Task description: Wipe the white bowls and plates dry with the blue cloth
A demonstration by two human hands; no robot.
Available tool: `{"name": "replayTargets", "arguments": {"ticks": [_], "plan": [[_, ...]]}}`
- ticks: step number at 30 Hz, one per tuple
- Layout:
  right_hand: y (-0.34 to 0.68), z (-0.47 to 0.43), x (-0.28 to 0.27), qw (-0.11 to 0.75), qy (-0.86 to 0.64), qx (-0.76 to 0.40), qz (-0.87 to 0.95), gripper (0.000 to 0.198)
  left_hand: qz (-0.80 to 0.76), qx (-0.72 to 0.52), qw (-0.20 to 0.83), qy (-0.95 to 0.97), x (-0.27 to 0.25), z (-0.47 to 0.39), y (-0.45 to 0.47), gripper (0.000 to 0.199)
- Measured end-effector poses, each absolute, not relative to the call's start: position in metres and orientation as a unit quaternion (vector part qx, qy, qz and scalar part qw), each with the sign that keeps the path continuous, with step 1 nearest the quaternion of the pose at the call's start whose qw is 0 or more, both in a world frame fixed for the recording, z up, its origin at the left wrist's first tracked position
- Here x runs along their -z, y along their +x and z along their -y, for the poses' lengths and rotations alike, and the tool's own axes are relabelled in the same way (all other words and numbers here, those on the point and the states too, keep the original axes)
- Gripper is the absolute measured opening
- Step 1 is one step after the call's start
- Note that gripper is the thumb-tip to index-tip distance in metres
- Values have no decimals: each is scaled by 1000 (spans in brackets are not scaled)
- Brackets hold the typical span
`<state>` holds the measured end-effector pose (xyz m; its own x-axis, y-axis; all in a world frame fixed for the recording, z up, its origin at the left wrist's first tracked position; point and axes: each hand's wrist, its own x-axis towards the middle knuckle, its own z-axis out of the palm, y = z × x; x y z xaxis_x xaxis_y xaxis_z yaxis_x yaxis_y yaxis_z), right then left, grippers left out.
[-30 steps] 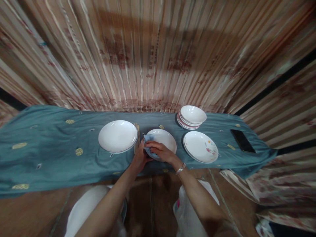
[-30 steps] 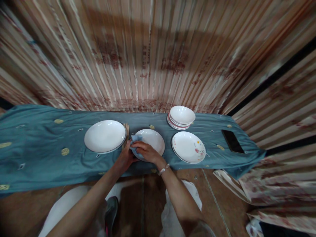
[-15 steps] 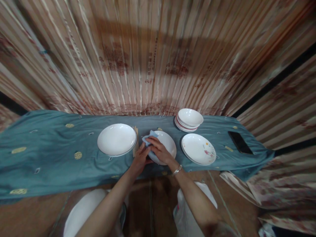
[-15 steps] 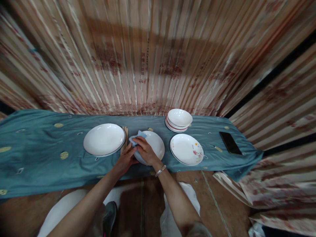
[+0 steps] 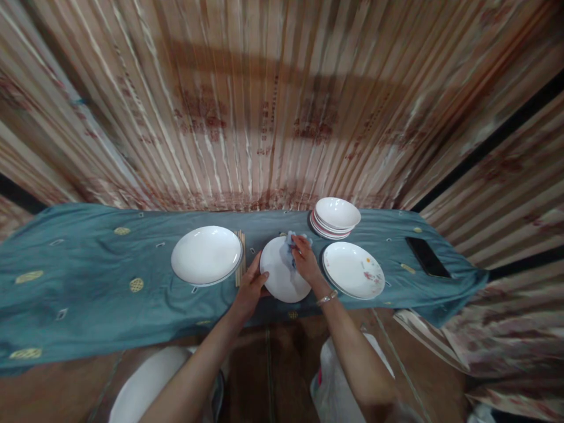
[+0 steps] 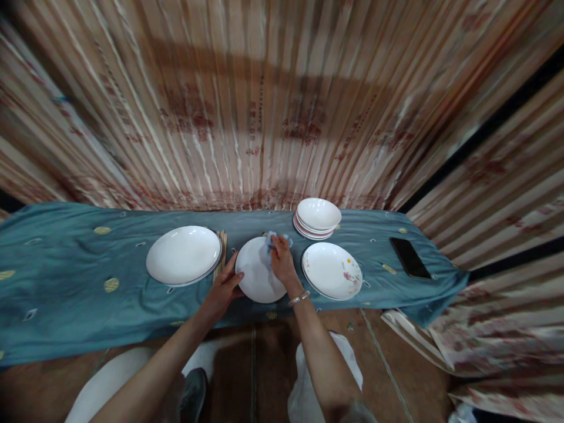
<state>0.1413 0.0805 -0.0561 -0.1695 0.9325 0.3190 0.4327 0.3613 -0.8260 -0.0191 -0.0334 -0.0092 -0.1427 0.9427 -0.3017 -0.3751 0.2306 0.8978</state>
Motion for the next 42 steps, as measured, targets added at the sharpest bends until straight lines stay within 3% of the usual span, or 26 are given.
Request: {"name": "replayTargets", "arguments": {"ticks": [8,19,24,27,30,34,42], "plan": [[124,-69,59,454,-481,-275,698,46,-502,-560,602,268,7,34,-17,73],[93,-27,27,391,-333,-457,727,34,-488,-580,593,272,11,32,-23,68],[105,-7,17,369,-314,-556,675,34,-475,-584,614,238,1,33,-26,80],[113,-2,16,342,-303,-590,666,31,-477,-576,626,220,-3,34,-28,77],[122,0,19,323,-276,-577,697,20,-486,-580,609,237,0,32,-29,66],[132,2,21,300,-274,-557,725,24,-500,-609,550,277,8,29,-30,52],[160,8,22,250,-312,-491,774,35,-514,-575,568,287,2,29,-30,59]]}}
